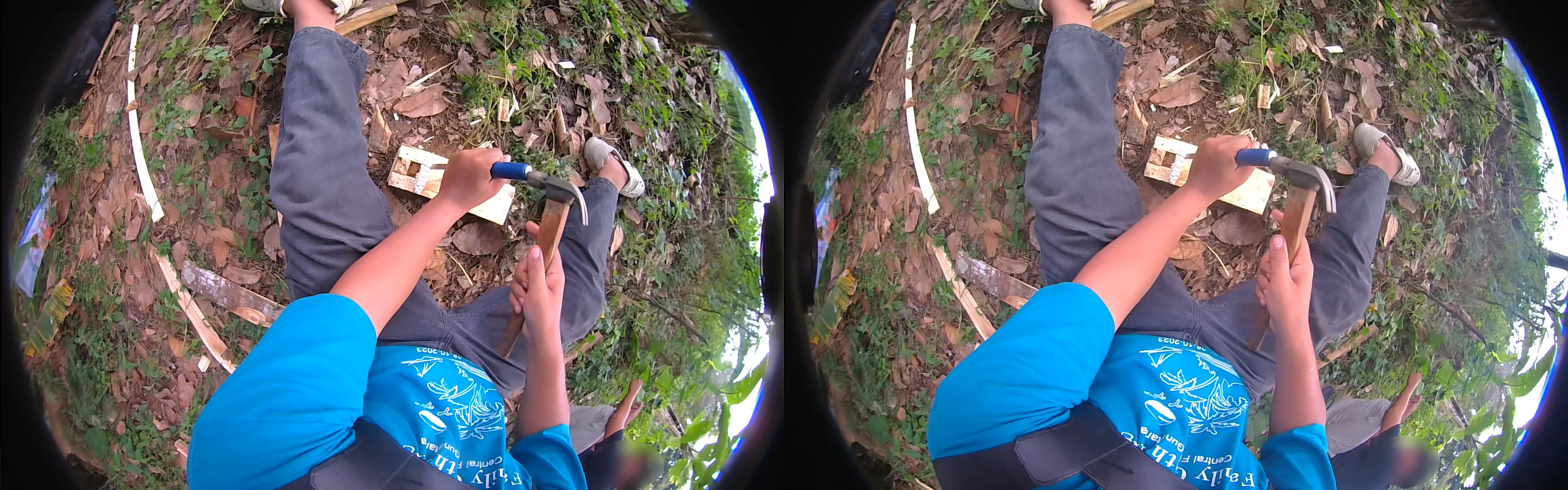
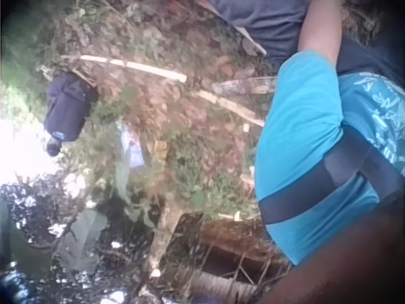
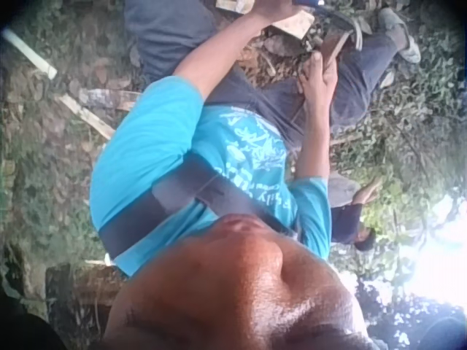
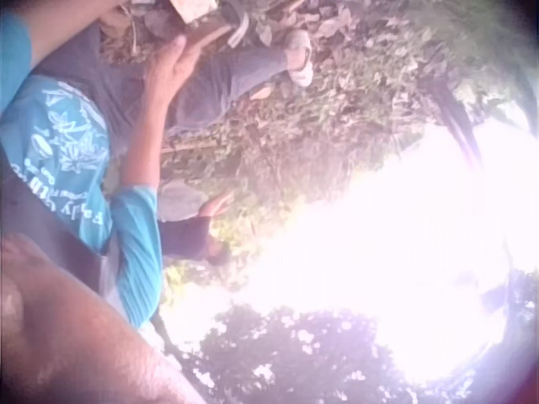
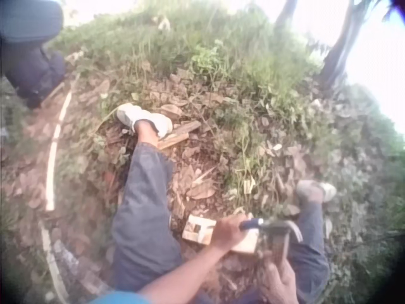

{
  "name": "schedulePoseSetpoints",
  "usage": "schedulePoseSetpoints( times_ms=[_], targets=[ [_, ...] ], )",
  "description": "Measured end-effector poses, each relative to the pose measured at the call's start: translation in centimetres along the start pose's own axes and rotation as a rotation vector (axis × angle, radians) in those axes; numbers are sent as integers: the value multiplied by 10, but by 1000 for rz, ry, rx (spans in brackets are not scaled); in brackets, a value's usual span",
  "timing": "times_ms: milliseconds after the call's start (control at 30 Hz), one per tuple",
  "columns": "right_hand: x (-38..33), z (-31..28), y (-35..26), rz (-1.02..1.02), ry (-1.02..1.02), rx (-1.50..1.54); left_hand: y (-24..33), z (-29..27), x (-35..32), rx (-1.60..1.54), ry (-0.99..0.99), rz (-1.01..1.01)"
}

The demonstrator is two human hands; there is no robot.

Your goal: The person sits on the ground and uses a hammer and chisel to carve a rectangular hole into a small block of wood. They repeatedly strike the chisel to remove wood chips and periodically clear the debris from the hole.

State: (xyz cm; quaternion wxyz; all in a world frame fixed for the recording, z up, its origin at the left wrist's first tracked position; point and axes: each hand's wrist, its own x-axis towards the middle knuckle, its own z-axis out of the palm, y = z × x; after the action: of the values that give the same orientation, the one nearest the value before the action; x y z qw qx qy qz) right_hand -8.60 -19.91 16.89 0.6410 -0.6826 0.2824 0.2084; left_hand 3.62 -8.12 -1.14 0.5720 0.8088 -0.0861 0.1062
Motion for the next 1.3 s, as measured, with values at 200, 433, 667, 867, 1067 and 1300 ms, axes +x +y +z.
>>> schedulePoseSetpoints(
  times_ms=[200,433,667,867,1067,1300],
  targets=[
    [-12,-3,-37,-566,257,418,-3,-2,-8,-1,-24,31],
    [-7,-7,-3,-114,144,42,-10,-4,-7,6,-21,-15],
    [-18,3,-40,-602,242,435,-14,-3,-10,59,-72,57],
    [-14,-5,-13,-413,203,379,10,2,-8,8,-66,107],
    [-14,-5,-15,-392,202,357,6,-8,-8,-6,-57,29],
    [-23,2,-37,-436,148,359,-1,-15,-5,-67,-23,-21]
  ],
)
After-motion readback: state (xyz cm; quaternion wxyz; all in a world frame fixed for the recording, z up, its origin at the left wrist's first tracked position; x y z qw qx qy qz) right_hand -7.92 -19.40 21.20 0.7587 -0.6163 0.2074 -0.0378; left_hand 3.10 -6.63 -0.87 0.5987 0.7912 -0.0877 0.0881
